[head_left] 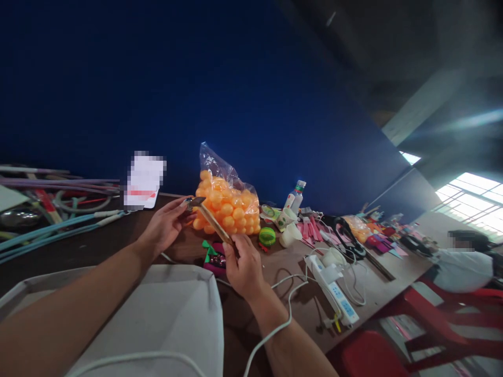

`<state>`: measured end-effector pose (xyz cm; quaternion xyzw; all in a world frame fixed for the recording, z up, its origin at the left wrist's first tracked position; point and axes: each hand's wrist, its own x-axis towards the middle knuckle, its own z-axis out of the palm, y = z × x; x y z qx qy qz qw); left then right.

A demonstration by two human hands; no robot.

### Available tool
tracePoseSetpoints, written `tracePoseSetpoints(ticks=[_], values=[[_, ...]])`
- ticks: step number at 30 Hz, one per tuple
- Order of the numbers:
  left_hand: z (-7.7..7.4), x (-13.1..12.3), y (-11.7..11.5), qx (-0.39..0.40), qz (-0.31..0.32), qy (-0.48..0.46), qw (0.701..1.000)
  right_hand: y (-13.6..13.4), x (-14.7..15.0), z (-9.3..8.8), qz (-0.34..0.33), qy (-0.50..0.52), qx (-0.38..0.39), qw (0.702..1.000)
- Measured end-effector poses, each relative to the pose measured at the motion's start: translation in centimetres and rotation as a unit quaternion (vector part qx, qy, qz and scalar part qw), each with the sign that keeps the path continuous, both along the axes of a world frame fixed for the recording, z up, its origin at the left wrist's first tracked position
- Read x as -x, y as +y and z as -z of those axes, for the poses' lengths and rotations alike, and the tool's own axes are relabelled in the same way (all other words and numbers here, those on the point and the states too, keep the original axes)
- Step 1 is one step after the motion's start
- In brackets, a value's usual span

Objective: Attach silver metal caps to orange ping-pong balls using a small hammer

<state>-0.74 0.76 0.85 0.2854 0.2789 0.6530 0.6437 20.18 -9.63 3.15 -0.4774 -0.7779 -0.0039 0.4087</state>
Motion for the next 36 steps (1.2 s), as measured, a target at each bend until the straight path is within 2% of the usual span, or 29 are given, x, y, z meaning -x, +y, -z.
tracePoseSetpoints(ticks=[5, 8, 11, 16, 21, 25, 29, 31, 34, 36], values=[[0.0, 0.6, 0.2, 0.022, 0.002, -0.026, 0.999, -0.8, 0.1, -0.8, -0.146, -0.051, -0.016, 0.988], [-0.3, 0.8, 0.0, 0.031, 0.003, -0.037, 0.999, -1.2, 0.6, -0.8, -0.204, -0.119, -0.029, 0.971], [-0.5, 0.7, -0.3, 0.036, 0.005, -0.042, 0.998, -1.6, 1.1, -0.7, -0.258, -0.184, 0.003, 0.948], [-0.5, 0.6, -0.3, 0.041, 0.014, -0.037, 0.998, -2.4, 1.6, -1.1, -0.283, -0.279, 0.077, 0.914], [-0.3, 0.6, 0.0, 0.04, 0.02, -0.026, 0.999, -3.0, 1.3, -1.5, -0.295, -0.296, 0.139, 0.898], [0.0, 0.6, 0.0, 0.038, 0.019, -0.012, 0.999, -2.7, 1.1, -1.5, -0.262, -0.253, 0.128, 0.923], [0.4, 0.4, 0.1, 0.035, 0.018, 0.003, 0.999, -1.8, 0.9, -1.3, -0.143, -0.16, 0.103, 0.971], [0.6, 0.4, 0.2, 0.037, 0.021, 0.009, 0.999, -1.5, 0.7, -1.4, -0.074, -0.122, 0.107, 0.984], [0.8, 0.5, 0.4, 0.04, 0.023, 0.014, 0.999, -1.1, 0.5, -2.3, 0.007, -0.137, 0.14, 0.981], [0.9, 0.5, 0.4, 0.041, 0.024, 0.017, 0.999, -0.7, 0.6, -3.3, 0.044, -0.22, 0.181, 0.958]])
